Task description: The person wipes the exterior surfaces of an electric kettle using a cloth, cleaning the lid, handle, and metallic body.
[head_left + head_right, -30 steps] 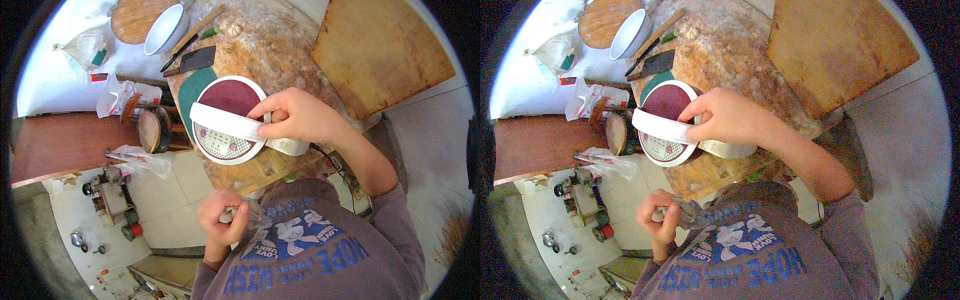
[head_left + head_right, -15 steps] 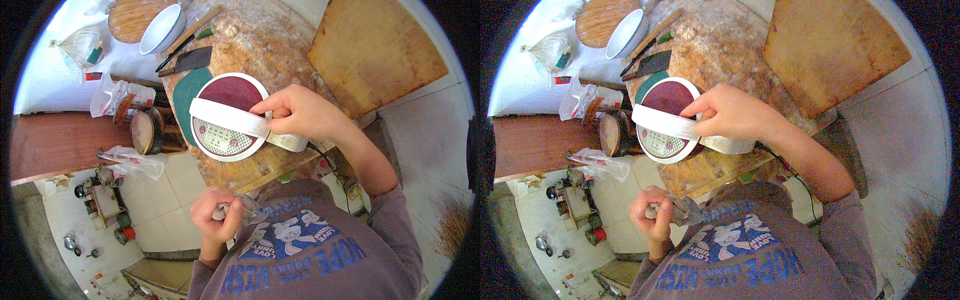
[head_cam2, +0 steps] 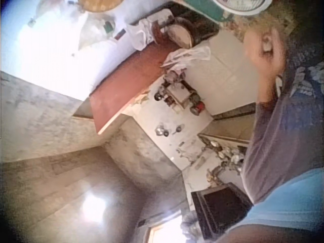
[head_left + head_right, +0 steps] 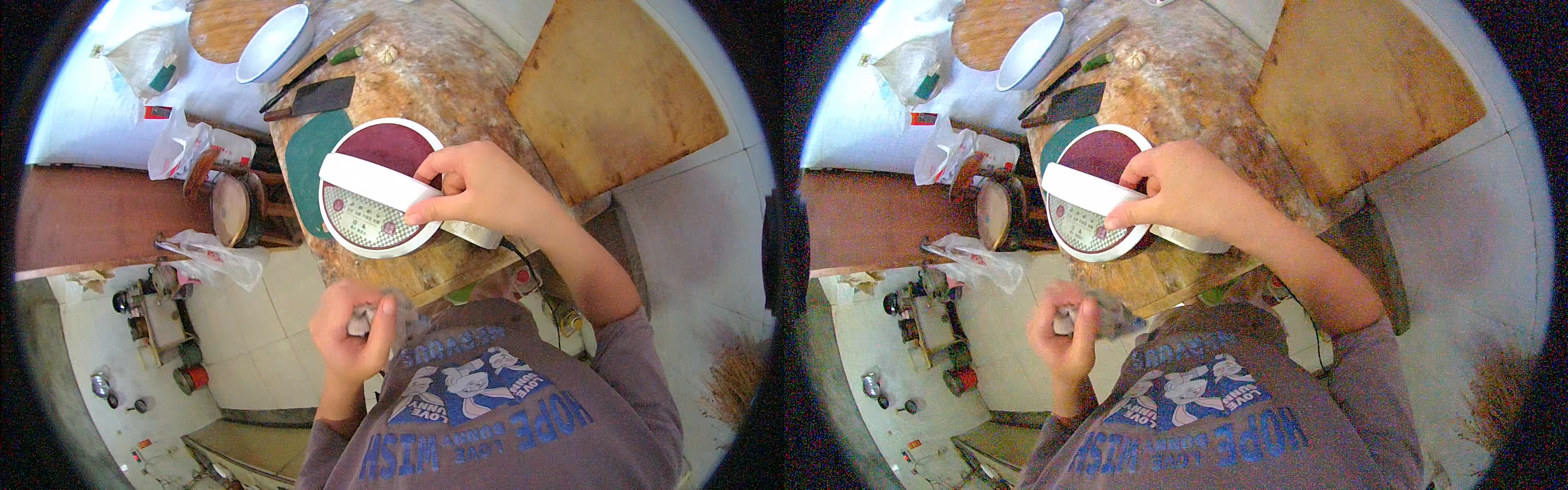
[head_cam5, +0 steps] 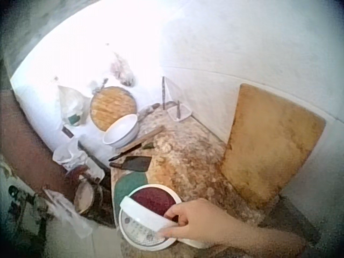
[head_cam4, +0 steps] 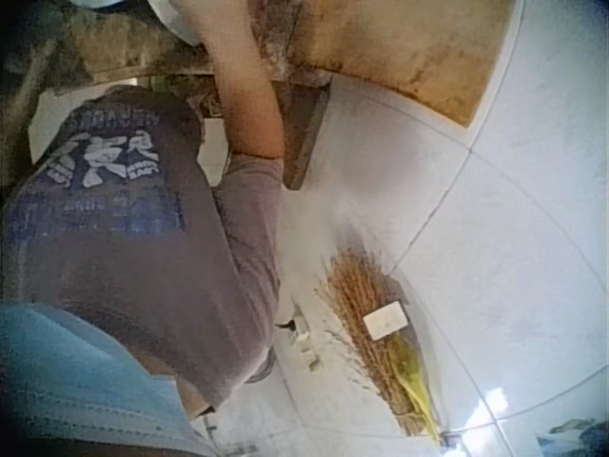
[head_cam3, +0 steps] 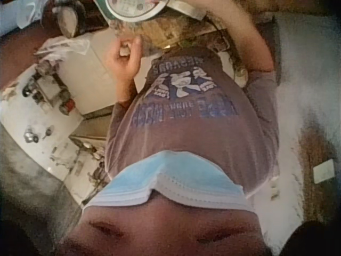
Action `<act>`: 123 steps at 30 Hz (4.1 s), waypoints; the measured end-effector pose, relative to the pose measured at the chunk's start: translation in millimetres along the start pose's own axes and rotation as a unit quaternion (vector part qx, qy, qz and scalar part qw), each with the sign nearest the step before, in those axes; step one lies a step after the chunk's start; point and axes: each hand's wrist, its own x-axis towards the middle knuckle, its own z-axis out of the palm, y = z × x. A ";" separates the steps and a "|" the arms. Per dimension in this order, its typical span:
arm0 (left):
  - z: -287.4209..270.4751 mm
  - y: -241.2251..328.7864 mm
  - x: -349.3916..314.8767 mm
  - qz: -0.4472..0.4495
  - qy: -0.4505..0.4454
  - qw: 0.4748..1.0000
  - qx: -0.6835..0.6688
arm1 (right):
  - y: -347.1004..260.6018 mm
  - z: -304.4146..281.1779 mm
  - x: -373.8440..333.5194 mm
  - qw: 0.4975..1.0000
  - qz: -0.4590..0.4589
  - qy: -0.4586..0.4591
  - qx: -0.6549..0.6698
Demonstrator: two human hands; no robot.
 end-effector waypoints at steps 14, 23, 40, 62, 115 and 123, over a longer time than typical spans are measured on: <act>7.9 3.2 70.2 0.095 -0.015 0.987 0.127 | 22.3 -11.2 -0.3 0.984 -0.164 -0.054 -0.036; 19.3 -6.2 57.5 0.163 -0.012 0.973 0.166 | 10.1 -16.3 -5.8 0.993 -0.091 -0.080 -0.007; 17.2 13.0 50.4 0.147 -0.215 0.964 0.058 | 9.0 -11.2 -6.7 0.996 -0.086 -0.013 -0.006; -15.3 -19.4 33.3 -0.158 -0.013 0.927 -0.341 | -16.8 19.7 -49.5 0.990 -0.096 0.092 0.055; 1.4 32.5 140.8 0.059 -0.368 0.906 0.202 | 12.8 4.9 -23.2 0.956 -0.154 0.238 0.072; 23.0 54.0 179.8 0.073 -0.550 0.765 0.327 | 25.3 23.2 -68.6 0.929 -0.146 0.336 0.054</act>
